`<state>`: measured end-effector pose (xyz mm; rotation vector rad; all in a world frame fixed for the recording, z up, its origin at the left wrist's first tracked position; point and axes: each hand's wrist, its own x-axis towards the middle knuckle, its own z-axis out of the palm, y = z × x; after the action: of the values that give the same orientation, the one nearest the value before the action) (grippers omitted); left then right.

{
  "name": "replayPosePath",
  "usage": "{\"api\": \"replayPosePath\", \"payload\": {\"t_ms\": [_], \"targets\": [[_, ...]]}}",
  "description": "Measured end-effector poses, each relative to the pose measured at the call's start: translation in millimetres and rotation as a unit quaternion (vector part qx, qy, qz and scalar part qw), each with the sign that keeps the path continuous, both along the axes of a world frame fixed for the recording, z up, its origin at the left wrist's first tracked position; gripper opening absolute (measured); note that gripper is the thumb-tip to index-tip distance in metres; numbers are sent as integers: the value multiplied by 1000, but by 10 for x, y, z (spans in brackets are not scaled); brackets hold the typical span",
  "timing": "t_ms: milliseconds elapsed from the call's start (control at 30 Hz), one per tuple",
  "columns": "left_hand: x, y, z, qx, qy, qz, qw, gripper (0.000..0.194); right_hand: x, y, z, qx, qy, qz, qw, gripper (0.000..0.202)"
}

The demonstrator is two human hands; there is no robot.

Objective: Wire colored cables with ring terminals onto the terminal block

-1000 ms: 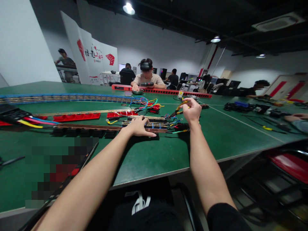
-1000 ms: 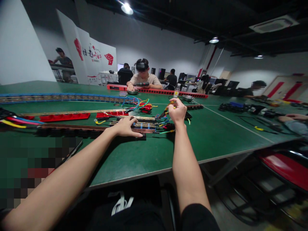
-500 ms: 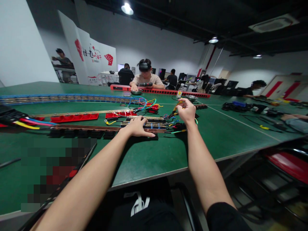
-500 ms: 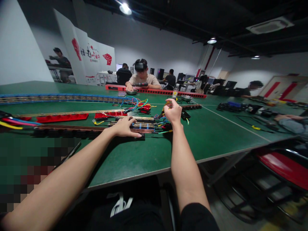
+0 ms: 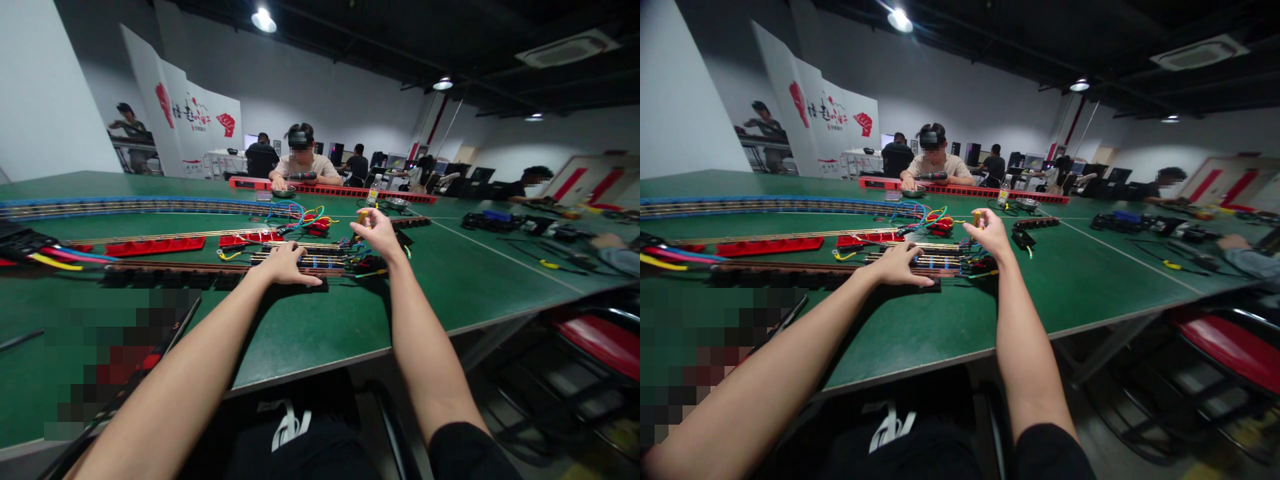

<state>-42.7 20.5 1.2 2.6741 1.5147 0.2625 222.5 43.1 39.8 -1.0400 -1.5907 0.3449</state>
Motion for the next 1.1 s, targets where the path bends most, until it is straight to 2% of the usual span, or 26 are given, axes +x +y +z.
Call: {"api": "replayPosePath", "payload": {"t_ms": [200, 400, 500, 700, 933, 1100], "targets": [[3, -11, 9, -1, -1, 2, 1000, 117, -32, -102, 3, 18, -118, -30, 992, 47], [3, 1, -2, 4, 0, 2, 1000, 113, -235, -160, -24, 45, -216, -26, 975, 32], [6, 2, -6, 5, 1, 1, 1000, 111, -422, -157, -99, 59, -295, -27, 953, 30], [6, 23, -25, 9, 9, -1, 1000, 112, -655, -201, -193, 19, -449, -27, 893, 38], [3, 31, -27, 5, 8, -2, 1000, 109, -609, -214, -177, 2, -476, 22, 879, 48], [9, 14, -7, 15, 3, -6, 1000, 106, -507, -183, -146, 16, -423, 46, 905, 48]]}}
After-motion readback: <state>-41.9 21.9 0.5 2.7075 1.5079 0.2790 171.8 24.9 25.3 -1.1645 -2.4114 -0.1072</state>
